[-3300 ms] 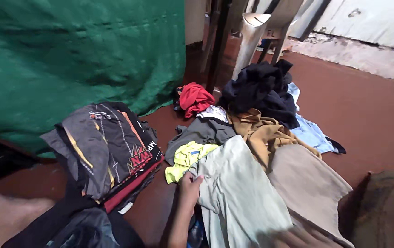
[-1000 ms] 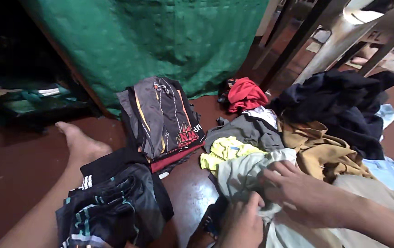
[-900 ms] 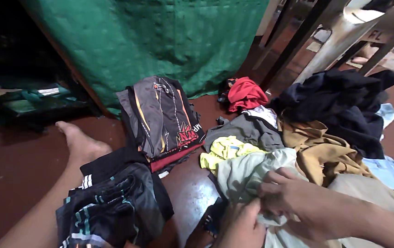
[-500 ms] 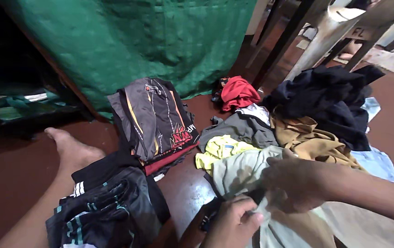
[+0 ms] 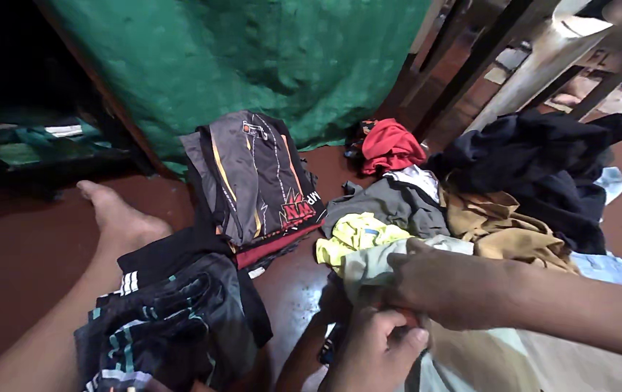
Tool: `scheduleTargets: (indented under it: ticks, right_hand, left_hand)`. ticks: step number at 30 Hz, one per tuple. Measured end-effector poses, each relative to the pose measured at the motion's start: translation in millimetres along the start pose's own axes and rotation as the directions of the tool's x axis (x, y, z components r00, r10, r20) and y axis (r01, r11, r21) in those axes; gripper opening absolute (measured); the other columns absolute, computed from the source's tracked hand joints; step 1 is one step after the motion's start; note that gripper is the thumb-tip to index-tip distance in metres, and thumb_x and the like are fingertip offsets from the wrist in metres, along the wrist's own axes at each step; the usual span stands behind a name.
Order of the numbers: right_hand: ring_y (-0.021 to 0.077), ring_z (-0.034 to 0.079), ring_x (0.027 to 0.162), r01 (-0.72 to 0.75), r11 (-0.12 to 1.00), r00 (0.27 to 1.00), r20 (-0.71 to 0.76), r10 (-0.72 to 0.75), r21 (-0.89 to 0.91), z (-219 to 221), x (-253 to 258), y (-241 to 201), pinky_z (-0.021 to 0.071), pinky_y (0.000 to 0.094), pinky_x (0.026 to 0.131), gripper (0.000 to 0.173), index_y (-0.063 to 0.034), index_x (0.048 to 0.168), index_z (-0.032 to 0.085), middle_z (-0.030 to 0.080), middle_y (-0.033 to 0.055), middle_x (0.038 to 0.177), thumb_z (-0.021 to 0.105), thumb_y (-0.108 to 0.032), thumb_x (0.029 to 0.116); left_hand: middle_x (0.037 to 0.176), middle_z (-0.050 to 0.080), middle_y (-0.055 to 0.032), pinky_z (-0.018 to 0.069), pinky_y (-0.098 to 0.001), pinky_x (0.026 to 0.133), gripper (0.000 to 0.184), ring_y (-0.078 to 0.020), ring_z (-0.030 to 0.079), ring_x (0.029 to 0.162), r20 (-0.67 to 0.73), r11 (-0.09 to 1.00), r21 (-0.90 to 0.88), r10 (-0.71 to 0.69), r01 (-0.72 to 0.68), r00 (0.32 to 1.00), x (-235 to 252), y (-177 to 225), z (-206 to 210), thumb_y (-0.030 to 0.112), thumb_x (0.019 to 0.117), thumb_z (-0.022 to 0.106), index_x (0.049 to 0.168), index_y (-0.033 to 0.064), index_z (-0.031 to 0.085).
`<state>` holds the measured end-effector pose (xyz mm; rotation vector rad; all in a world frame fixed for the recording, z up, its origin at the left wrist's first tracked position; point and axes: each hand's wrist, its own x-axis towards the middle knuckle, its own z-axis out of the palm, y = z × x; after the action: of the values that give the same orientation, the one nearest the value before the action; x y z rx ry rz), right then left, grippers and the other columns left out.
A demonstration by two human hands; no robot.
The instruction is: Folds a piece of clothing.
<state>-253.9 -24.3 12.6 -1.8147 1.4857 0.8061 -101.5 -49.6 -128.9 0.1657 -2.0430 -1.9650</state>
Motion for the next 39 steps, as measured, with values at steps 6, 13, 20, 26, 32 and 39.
scheduleTargets:
  ticks: [6,13,20,26,32,39]
  right_hand:
    - [0.0354,0.062,0.094,0.227,0.974,0.956,-0.186,-0.227,-0.020,11,1,10,0.0437,0.0590,0.082,0.013,-0.0102,0.092,0.073,0.069,0.0101,0.089,0.080,-0.012,0.0812]
    - [0.0437,0.057,0.119,-0.183,0.978,0.983,0.036,0.181,0.099,1,-19,-8,0.0421,0.0652,0.095,0.032,-0.0052,0.121,0.065,0.066,0.0187,0.118,0.048,-0.027,0.1052]
    - [0.0430,0.059,0.113,-0.075,0.997,0.997,-0.035,0.074,-0.032,3,-8,-7,0.0489,0.0596,0.089,0.040,-0.0061,0.125,0.063,0.063,0.0175,0.122,0.065,0.009,0.0874]
    - [0.0338,0.065,0.096,0.079,0.951,0.927,-0.328,-0.180,-0.299,15,-11,0,0.0518,0.0530,0.080,0.029,-0.0121,0.099,0.071,0.068,0.0077,0.097,0.080,-0.001,0.0737]
    - [0.0330,0.056,0.118,-0.084,0.995,0.922,-0.373,0.099,0.058,-14,-22,10,0.0487,0.0555,0.090,0.036,-0.0180,0.117,0.067,0.061,0.0080,0.122,0.073,-0.034,0.0851]
    - [0.0341,0.067,0.096,-0.379,0.881,0.921,0.018,0.390,0.284,-30,-2,-3,0.0524,0.0561,0.082,0.044,-0.0046,0.121,0.064,0.068,0.0156,0.102,0.068,-0.040,0.0963]
  left_hand:
    - [0.089,0.072,-0.0134,0.0512,-0.0281,0.083,0.027,-0.0099,0.065,0.087,-0.027,1.000,-0.012,0.017,-0.017,0.999,-5,3,-4,0.015,0.0951,0.058,0.089,-0.0072,0.073]
    - [0.137,0.061,-0.0161,0.0423,-0.0482,0.111,0.061,-0.0253,0.056,0.131,0.190,0.944,0.160,-0.316,0.288,0.930,0,7,-6,0.021,0.0832,0.076,0.139,0.0036,0.059]
    - [0.103,0.072,-0.0209,0.0520,-0.0467,0.094,0.035,-0.0295,0.068,0.102,0.214,0.990,0.096,-0.123,0.105,0.969,-6,11,-5,0.024,0.0890,0.074,0.110,-0.0046,0.072]
    - [0.081,0.068,-0.0169,0.0511,-0.0479,0.076,0.024,-0.0301,0.066,0.083,0.202,0.980,0.191,0.006,-0.046,0.979,-8,31,-11,0.022,0.0880,0.071,0.090,-0.0012,0.072]
    - [0.156,0.035,-0.0347,0.0063,-0.0717,0.118,0.019,-0.0583,0.009,0.150,0.114,0.966,0.254,-0.079,0.048,0.990,-11,45,-10,0.025,0.0854,0.071,0.094,0.0096,0.078]
    - [0.142,0.056,-0.0274,0.0009,-0.0810,0.111,0.018,-0.0603,0.018,0.147,0.089,0.944,0.329,-0.061,0.028,0.994,-12,43,1,0.027,0.0855,0.070,0.095,0.0136,0.079]
